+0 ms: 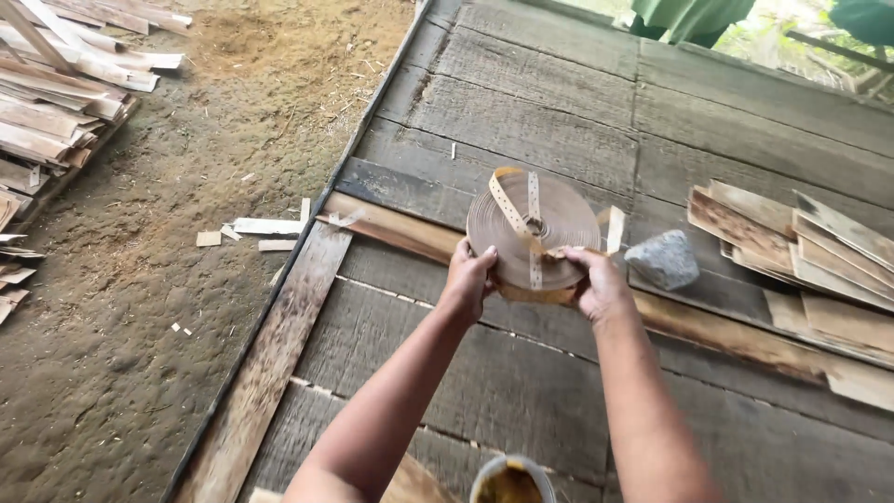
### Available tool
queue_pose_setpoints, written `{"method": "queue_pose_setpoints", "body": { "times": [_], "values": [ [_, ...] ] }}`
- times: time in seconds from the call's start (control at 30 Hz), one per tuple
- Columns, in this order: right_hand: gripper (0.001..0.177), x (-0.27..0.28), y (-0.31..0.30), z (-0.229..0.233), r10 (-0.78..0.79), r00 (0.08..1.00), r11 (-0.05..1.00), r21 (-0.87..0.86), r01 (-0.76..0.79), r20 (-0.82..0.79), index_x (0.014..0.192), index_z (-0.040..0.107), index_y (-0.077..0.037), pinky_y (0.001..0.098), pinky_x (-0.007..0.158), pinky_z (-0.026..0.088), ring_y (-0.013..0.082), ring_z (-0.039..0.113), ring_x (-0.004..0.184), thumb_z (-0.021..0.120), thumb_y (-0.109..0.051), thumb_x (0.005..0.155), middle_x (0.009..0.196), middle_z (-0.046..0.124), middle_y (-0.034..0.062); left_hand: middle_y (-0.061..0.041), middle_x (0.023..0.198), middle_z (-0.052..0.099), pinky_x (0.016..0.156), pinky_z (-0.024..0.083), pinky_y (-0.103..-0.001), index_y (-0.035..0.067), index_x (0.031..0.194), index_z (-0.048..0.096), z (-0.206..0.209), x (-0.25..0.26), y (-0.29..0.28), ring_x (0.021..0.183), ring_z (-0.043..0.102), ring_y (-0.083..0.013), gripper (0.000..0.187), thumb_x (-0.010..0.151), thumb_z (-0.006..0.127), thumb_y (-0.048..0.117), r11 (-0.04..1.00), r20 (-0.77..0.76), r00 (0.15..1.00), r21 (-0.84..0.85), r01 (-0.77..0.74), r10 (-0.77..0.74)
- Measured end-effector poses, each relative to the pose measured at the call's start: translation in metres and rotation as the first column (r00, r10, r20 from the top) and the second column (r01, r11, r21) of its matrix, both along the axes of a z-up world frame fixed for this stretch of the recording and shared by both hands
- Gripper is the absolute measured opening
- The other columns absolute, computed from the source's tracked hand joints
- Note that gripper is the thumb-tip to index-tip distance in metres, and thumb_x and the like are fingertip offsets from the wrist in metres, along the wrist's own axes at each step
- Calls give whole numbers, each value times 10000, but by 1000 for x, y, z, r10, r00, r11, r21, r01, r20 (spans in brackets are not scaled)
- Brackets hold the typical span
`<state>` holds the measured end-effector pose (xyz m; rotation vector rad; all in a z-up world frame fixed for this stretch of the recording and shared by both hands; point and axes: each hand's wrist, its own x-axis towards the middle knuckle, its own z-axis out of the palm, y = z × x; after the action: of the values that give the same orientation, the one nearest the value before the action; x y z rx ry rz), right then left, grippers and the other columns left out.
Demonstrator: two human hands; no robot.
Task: The person arranges several wooden planks on a wooden work surface, repeatedly picking them up, aligning them, and placing them down. The person also handles a roll of perforated tape and a small container with a brown substance, moving them around the workspace.
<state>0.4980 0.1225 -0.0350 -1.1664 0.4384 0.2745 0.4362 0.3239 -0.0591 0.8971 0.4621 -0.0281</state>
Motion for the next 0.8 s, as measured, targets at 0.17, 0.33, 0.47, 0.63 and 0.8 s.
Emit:
{"method": "queue_pose_setpoints", "body": {
  "times": [0.17,0.33,0.47,0.63,0.8],
  "values": [
    [154,102,29,-37,-33,998,996,-85,37,50,850,662,-74,420,760,604,320,762,788,798,-22,800,891,726,146,-230,1440,457,868,524,-624,99,1486,417,-55,111,18,1274,533,-415,573,971,652,188,999,17,999,-4,-38,38],
    [145,161,20,-76,-101,990,987,-114,113,103,831,723,-90,443,723,615,325,780,807,849,-60,767,853,740,158,-252,1380,541,856,541,-623,80,1444,486,-67,170,29,1216,558,-413,526,955,653,178,980,25,999,200,19,-25],
    [367,169,-2,-78,10,1000,984,-177,-7,13,1074,603,-127,533,706,596,416,712,971,840,-83,798,1093,670,203,-209,1461,562,1127,419,-547,133,1487,498,-61,184,40,1363,525,-411,681,825,642,199,683,-147,985,711,165,-86],
    [718,116,22,52,164,964,740,-620,-261,-210,1589,303,-147,253,752,701,339,613,1271,659,-198,967,1547,450,173,-248,1665,142,1242,52,-479,118,1562,384,14,152,34,1563,158,-297,664,918,494,237,510,-204,971,825,241,-128],
    [487,129,-22,39,360,931,175,-985,-9,56,1310,577,2,230,436,533,174,582,687,559,232,881,1246,486,211,-91,1715,76,1207,223,-579,192,1519,451,70,80,24,1516,167,-354,575,962,597,190,582,-187,961,766,273,-206]
  ]
}}
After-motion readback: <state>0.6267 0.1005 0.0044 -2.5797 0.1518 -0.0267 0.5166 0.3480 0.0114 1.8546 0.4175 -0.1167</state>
